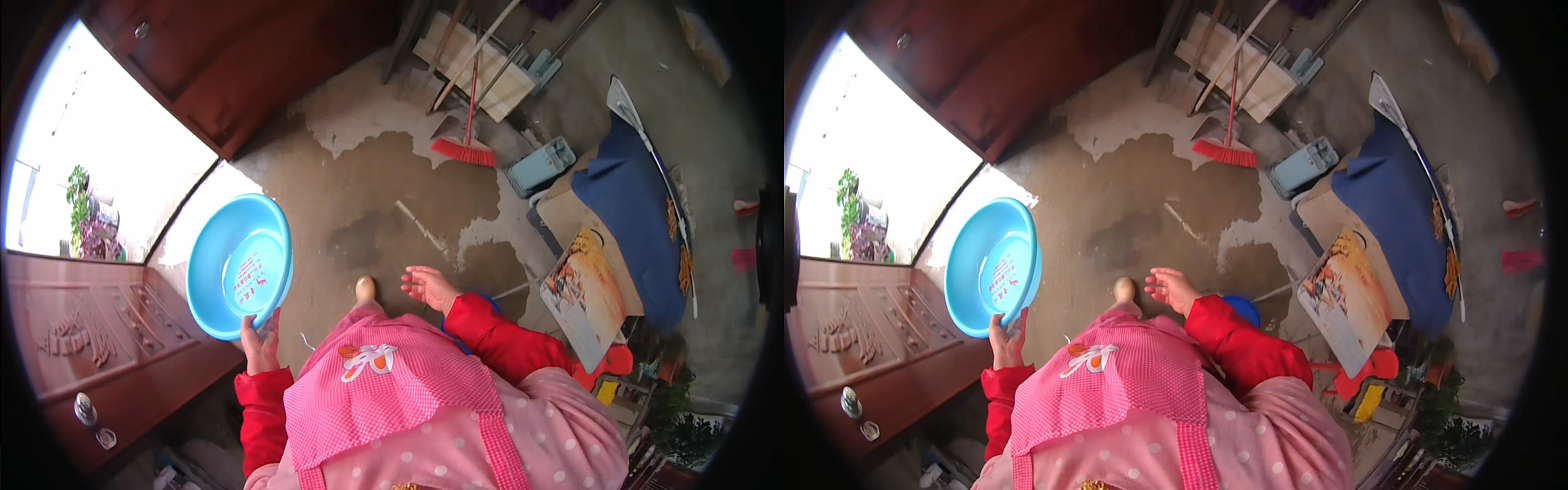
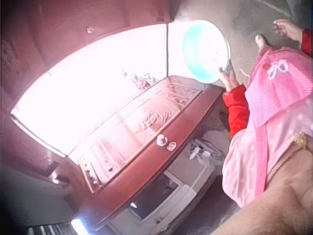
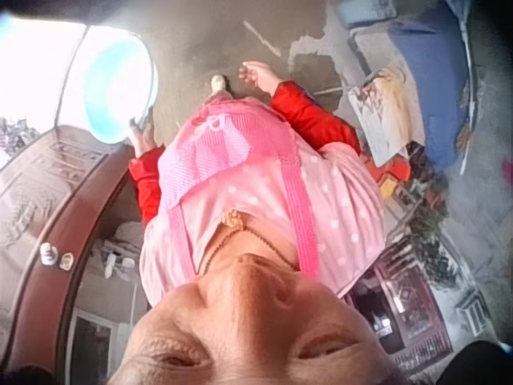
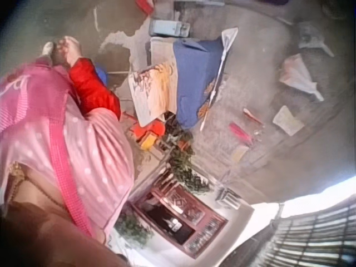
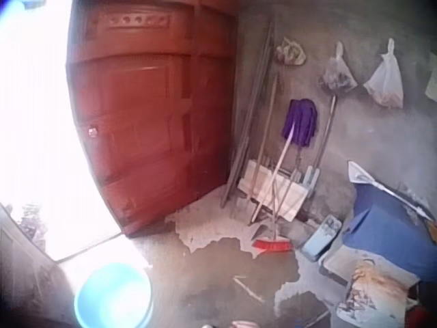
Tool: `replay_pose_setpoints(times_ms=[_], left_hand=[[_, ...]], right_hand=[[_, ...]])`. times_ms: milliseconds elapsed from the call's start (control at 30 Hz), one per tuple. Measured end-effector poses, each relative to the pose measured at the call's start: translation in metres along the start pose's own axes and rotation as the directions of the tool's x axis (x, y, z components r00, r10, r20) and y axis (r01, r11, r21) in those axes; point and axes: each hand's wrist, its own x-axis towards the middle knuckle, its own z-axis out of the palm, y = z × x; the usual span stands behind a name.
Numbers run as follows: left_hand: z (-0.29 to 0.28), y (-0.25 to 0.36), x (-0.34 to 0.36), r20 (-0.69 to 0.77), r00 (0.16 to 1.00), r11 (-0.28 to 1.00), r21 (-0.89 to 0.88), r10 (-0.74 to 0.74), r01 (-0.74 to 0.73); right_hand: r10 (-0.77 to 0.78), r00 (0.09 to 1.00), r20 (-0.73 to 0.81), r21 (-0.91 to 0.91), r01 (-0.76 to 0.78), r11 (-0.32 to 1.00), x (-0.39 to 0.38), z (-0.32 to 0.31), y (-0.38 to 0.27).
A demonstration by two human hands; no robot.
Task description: The person washes a dark piece of clothing by hand in a yellow basin filled with water. They scrub the item, rinse it, and wring it out. The person also carries a blue basin of water across the courtyard and pours it onto the ground, then uses a squeegee to push water toward a drain.
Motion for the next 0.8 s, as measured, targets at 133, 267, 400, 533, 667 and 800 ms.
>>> replay_pose_setpoints(times_ms=[133,267,400,533,667,800], left_hand=[[0.096,-0.013,0.026,0.123,0.990,0.998,-0.001,-0.062,0.063],[0.189,-0.040,0.059,0.179,0.975,0.989,-0.034,-0.133,0.142],[0.269,-0.093,0.088,0.197,0.975,0.993,-0.037,-0.101,0.110],[0.312,-0.164,0.123,0.109,0.993,0.999,0.041,-0.038,0.034],[0.362,-0.222,0.132,-0.143,0.989,0.988,0.142,-0.037,0.057],[0.421,-0.275,0.131,-0.163,0.983,0.995,0.031,-0.090,0.097]], right_hand=[[-0.167,0.984,-0.060,0.112,0.173,0.979,0.046,-0.020,-0.093],[-0.176,0.973,-0.151,0.198,0.204,0.959,0.094,-0.067,-0.189],[-0.272,0.930,-0.246,0.182,0.320,0.930,0.155,-0.133,-0.331],[-0.328,0.913,-0.242,0.129,0.365,0.922,0.262,-0.218,-0.487],[-0.392,0.886,-0.250,0.142,0.433,0.890,0.404,-0.261,-0.625],[-0.381,0.808,-0.449,-0.079,0.389,0.918,0.525,-0.272,-0.739]])
